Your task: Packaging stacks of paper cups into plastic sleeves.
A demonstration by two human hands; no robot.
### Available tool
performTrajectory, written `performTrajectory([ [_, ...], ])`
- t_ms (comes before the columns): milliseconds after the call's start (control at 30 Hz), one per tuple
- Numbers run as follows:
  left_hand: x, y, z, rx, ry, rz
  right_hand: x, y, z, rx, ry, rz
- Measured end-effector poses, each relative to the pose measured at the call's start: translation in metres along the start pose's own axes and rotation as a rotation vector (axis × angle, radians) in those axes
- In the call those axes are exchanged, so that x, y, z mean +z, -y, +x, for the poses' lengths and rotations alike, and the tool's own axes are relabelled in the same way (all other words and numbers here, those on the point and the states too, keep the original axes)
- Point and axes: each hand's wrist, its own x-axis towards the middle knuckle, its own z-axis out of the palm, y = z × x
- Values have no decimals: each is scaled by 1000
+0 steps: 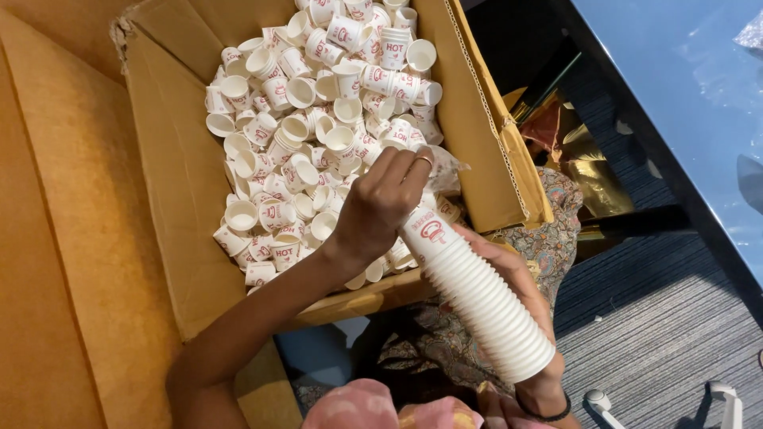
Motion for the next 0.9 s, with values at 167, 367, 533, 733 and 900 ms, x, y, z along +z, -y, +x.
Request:
performTrajectory([
  [167, 16, -2, -4, -5, -19, -90, -6, -6, 7, -94, -39, 27],
  [367, 13, -15, -1, 47, 12, 42, -5, -8, 8, -135, -74, 18],
  [533, 11, -25, -1, 113, 29, 95, -8, -10, 9, -126, -123, -92],
  [733, 30, -21, -5, 229, -12, 253, -17, -17, 13, -342, -46, -281],
  [900, 28, -18, -5, 305, -100, 283, -25, -8, 16, -189, -195, -134],
])
